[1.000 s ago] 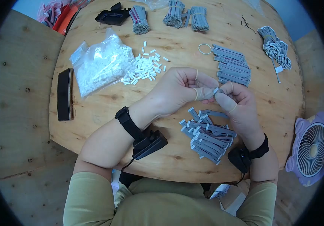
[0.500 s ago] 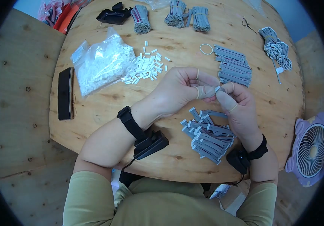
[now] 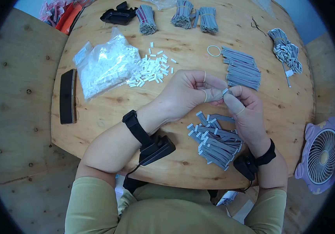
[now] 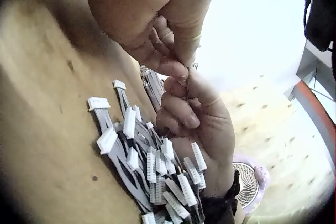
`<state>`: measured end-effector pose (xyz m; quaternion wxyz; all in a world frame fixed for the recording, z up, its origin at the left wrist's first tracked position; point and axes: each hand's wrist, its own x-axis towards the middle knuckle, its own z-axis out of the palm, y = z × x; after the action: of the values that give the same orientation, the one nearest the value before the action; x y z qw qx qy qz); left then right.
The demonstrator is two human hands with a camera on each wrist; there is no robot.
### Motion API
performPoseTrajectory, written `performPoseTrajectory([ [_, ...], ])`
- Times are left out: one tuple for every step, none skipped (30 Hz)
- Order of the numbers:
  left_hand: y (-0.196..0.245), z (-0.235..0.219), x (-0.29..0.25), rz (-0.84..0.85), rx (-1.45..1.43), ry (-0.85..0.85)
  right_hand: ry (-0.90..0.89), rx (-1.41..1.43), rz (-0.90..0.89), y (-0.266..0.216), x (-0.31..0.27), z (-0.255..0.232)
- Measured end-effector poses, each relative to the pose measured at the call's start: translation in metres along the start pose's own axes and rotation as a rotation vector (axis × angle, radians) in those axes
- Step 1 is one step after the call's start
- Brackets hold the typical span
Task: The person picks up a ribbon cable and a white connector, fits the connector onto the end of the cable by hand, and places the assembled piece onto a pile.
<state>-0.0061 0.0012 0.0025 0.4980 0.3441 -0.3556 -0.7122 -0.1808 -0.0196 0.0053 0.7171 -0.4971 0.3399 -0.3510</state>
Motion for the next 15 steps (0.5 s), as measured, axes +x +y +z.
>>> performPoseTrajectory([
  [0.0006, 0.0014, -0.0003, -0.004, 0.001, 0.005, -0.001, 0.008, -0.004, 0.0001, 0.0002, 0.0003],
  [0.001, 0.0022, -0.0006, -0.007, 0.002, 0.01, -0.002, 0.015, -0.009, 0.0001, 0.0003, 0.0007],
  [0.001, 0.0022, -0.0007, -0.011, 0.0, 0.01, 0.001, 0.013, -0.006, -0.0003, 0.0002, 0.0011],
  [0.001, 0.002, -0.0008, -0.014, -0.001, 0.011, 0.004, 0.01, -0.003, -0.0009, -0.0002, 0.0016],
  [0.001, 0.0018, -0.0009, -0.018, -0.003, 0.012, 0.007, 0.008, 0.0, -0.0012, -0.0004, 0.0019],
  [0.001, 0.0015, -0.001, -0.017, -0.003, 0.009, 0.003, 0.013, -0.004, -0.0011, -0.0004, 0.002],
  [0.0009, 0.0012, -0.0011, -0.015, -0.003, 0.006, -0.001, 0.018, -0.007, -0.0009, -0.0004, 0.002],
  [0.0008, 0.0009, -0.0009, -0.013, -0.004, 0.002, -0.004, 0.023, -0.011, -0.0006, -0.0003, 0.002],
  [0.0002, 0.0005, -0.0006, -0.005, 0.018, 0.004, -0.005, 0.013, -0.015, -0.0001, -0.0002, 0.0014],
  [-0.0007, -0.0002, -0.0003, 0.002, 0.039, 0.007, -0.006, 0.003, -0.019, 0.0006, 0.0, 0.0006],
  [-0.0011, -0.0006, -0.0001, 0.009, 0.06, 0.01, -0.007, -0.006, -0.022, 0.001, 0.0001, 0.0],
  [-0.0009, -0.0007, -0.0002, 0.018, 0.084, 0.008, -0.008, -0.012, -0.021, 0.0009, 0.0001, -0.0001],
  [-0.0004, -0.0008, -0.0005, 0.026, 0.108, 0.007, -0.009, -0.019, -0.019, 0.0004, 0.0, 0.0002],
  [0.0003, -0.0006, -0.0009, 0.034, 0.131, 0.006, -0.01, -0.025, -0.018, -0.0005, -0.0002, 0.0005],
  [0.0011, -0.0006, -0.0013, 0.03, 0.13, -0.001, -0.001, -0.026, -0.006, -0.0015, -0.0007, 0.0011],
])
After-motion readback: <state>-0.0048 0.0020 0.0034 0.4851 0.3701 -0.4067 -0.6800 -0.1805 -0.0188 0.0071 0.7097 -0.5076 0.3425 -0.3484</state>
